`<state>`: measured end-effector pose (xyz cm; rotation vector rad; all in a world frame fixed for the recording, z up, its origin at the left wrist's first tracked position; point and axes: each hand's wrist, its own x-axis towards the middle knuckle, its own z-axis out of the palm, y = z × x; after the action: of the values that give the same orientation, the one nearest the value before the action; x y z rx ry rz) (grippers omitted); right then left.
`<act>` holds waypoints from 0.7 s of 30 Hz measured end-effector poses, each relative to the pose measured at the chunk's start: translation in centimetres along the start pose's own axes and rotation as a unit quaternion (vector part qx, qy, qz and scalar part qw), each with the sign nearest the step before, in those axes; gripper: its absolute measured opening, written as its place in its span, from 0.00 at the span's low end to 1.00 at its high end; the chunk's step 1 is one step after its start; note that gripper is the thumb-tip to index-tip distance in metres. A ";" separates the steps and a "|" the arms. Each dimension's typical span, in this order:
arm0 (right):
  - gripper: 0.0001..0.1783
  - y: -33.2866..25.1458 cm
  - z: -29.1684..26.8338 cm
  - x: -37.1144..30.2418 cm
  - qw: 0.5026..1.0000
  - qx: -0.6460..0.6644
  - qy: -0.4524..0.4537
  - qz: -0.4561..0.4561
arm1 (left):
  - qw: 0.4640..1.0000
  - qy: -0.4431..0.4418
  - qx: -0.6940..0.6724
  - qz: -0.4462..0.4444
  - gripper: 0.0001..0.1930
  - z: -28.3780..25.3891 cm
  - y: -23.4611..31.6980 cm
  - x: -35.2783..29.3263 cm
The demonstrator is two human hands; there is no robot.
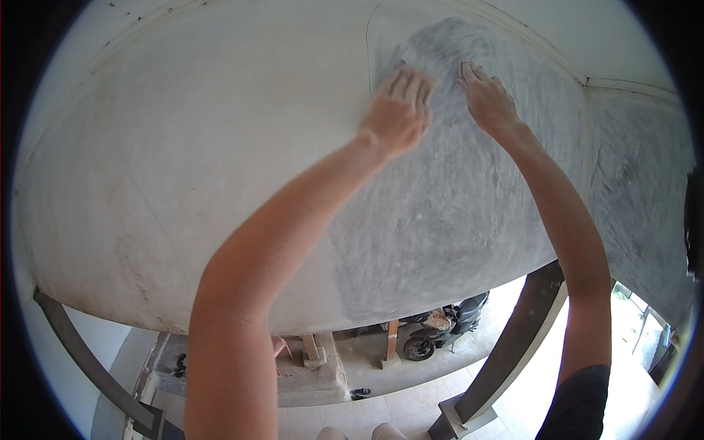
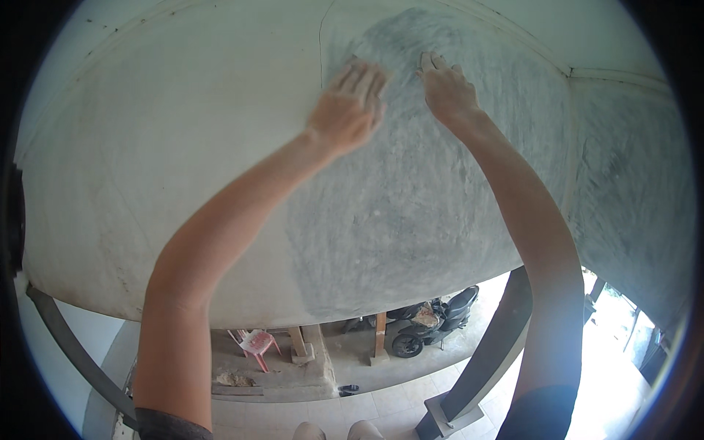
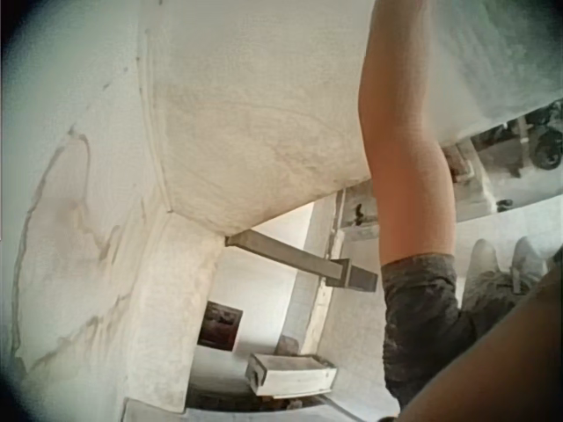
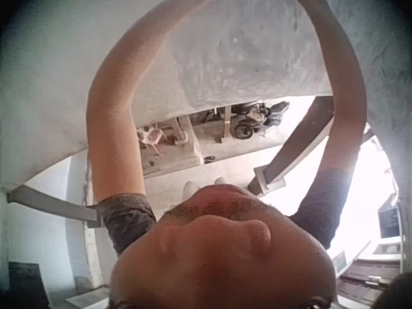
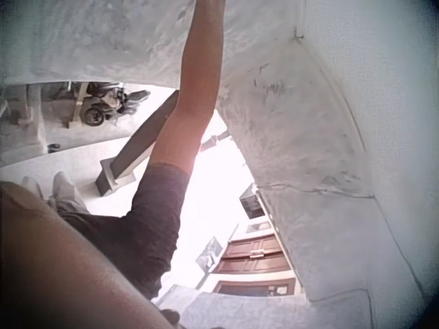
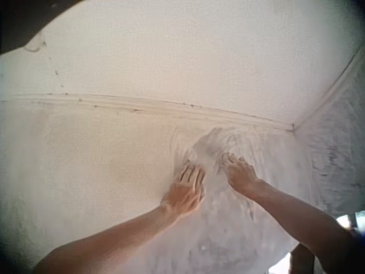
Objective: Sanding a plastered wall or ceiling surface using sandpaper blocks.
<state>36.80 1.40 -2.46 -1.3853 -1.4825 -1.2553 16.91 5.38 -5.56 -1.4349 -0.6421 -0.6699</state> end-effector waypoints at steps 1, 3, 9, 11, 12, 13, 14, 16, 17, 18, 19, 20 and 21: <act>0.25 -0.3 0.0 -0.2 1.000 0.000 -0.002 -0.001 | 1.000 -0.001 -0.001 -0.001 0.31 0.3 -1.8 0.3; 0.23 -2.5 -0.6 -1.1 0.999 0.027 0.032 -0.026 | 0.987 0.058 0.095 -0.117 0.29 -0.7 -5.5 0.1; 0.21 -2.5 0.6 0.4 0.982 0.069 0.164 -0.060 | 0.996 -0.009 0.085 -0.003 0.27 -2.3 -1.5 -1.6; 0.22 -4.5 1.3 0.5 0.972 0.012 0.179 -0.153 | 0.998 0.015 0.062 0.026 0.26 -2.0 -4.4 -2.5; 0.23 -5.4 1.5 0.8 0.949 -0.047 0.190 -0.246 | 0.997 0.038 0.037 0.052 0.26 -1.9 -6.2 -3.0; 0.23 -5.9 1.0 1.7 0.948 -0.047 0.196 -0.246 | 0.997 0.040 0.042 0.052 0.26 -2.1 -7.6 -3.2; 0.26 -5.8 0.6 2.7 0.970 -0.060 0.178 -0.152 | 0.997 0.047 0.061 0.015 0.25 -2.1 -8.3 -3.4; 0.28 -6.5 0.6 3.1 0.983 -0.073 0.159 -0.057 | 0.995 0.051 0.076 -0.040 0.25 -2.2 -9.7 -3.4; 0.31 -7.2 0.9 2.8 0.989 -0.055 0.132 -0.027 | 0.995 0.051 0.075 -0.041 0.25 -2.2 -9.7 -3.6; 0.33 -7.6 1.2 2.3 0.994 -0.038 0.105 0.004 | 0.995 0.052 0.069 -0.049 0.25 -2.1 -9.6 -3.8; 0.33 -8.8 1.4 1.4 0.994 -0.031 0.109 0.000 | 0.994 0.049 0.074 -0.059 0.25 -2.2 -10.3 -4.5; 0.34 -9.2 1.3 -0.3 0.992 -0.020 0.107 -0.066 | 0.994 0.051 0.079 -0.063 0.25 -2.4 -10.4 -4.5; 0.34 -9.3 1.2 -0.9 0.986 -0.010 0.104 -0.132 | 0.992 0.055 0.091 -0.071 0.25 -2.5 -10.4 -4.5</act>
<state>27.90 2.91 -5.19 -1.0567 -1.5447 -1.5323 6.08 2.74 -2.11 -1.1844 -0.7041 -0.7759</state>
